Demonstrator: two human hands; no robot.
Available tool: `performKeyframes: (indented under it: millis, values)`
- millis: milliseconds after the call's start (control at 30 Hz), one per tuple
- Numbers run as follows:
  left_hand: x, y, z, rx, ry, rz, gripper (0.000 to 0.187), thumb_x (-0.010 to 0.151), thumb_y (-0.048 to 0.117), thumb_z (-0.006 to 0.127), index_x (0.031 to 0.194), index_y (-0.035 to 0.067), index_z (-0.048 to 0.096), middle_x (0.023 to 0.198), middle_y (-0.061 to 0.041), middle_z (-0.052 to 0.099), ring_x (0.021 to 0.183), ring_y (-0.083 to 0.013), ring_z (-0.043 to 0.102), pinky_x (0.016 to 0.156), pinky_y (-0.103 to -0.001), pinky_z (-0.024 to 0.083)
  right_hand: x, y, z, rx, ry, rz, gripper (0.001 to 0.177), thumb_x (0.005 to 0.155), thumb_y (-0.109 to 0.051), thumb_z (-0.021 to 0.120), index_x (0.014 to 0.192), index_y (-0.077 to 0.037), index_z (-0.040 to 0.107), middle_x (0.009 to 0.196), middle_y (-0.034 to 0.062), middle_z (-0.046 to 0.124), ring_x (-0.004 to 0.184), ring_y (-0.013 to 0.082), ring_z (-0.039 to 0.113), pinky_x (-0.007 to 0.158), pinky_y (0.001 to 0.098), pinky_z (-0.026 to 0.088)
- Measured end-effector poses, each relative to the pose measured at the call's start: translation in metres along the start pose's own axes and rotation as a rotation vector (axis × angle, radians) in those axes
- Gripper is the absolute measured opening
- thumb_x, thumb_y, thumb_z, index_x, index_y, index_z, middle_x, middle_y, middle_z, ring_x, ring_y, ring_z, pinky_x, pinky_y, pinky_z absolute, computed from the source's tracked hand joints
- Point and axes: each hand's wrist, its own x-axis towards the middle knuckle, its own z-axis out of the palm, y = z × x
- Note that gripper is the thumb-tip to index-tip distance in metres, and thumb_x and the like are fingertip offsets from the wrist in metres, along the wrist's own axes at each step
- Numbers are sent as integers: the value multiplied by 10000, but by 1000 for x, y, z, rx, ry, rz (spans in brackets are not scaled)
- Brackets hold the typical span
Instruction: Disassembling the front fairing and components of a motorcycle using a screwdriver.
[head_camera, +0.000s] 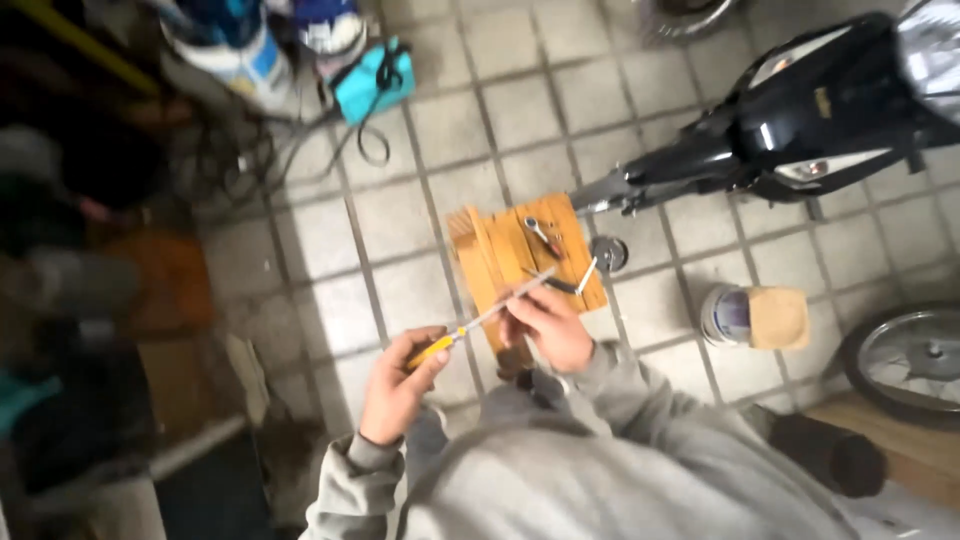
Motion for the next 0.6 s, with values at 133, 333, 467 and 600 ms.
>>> performKeyframes:
  millis: [133, 333, 467, 600]
  values:
    - [24, 30, -54, 157, -168, -29, 356, 913, 177, 745, 1237, 41, 690, 901, 0, 697, 712, -55, 537, 604, -231, 478, 3, 23, 53, 101, 182, -100, 261, 1054, -178, 535, 1226, 0, 617, 1005, 91, 680, 773, 187, 677, 662, 330, 548]
    - [79, 55, -109, 205, -422, 43, 381, 876, 143, 791, 1218, 24, 672, 916, 1, 713, 795, -48, 598, 693, -224, 509, 39, 25, 97, 202, 265, -159, 270, 1049, -194, 538, 1235, -10, 606, 1022, 96, 685, 779, 169, 665, 702, 331, 550]
    - [149, 70, -121, 240, -533, 80, 413, 854, 157, 809, 1227, 37, 676, 909, -15, 711, 803, -66, 613, 706, -243, 526, 74, 18, 97, 180, 321, -208, 290, 1065, -214, 544, 1209, 28, 610, 987, 120, 698, 784, 189, 672, 713, 337, 546]
    - [223, 107, -120, 431, -572, 240, 390, 857, 235, 821, 1197, 75, 715, 919, -41, 737, 827, -101, 663, 749, -289, 551, 131, -17, 88, 296, 469, -197, 333, 1039, -274, 527, 1175, 13, 626, 915, 143, 719, 723, 213, 664, 666, 342, 535]
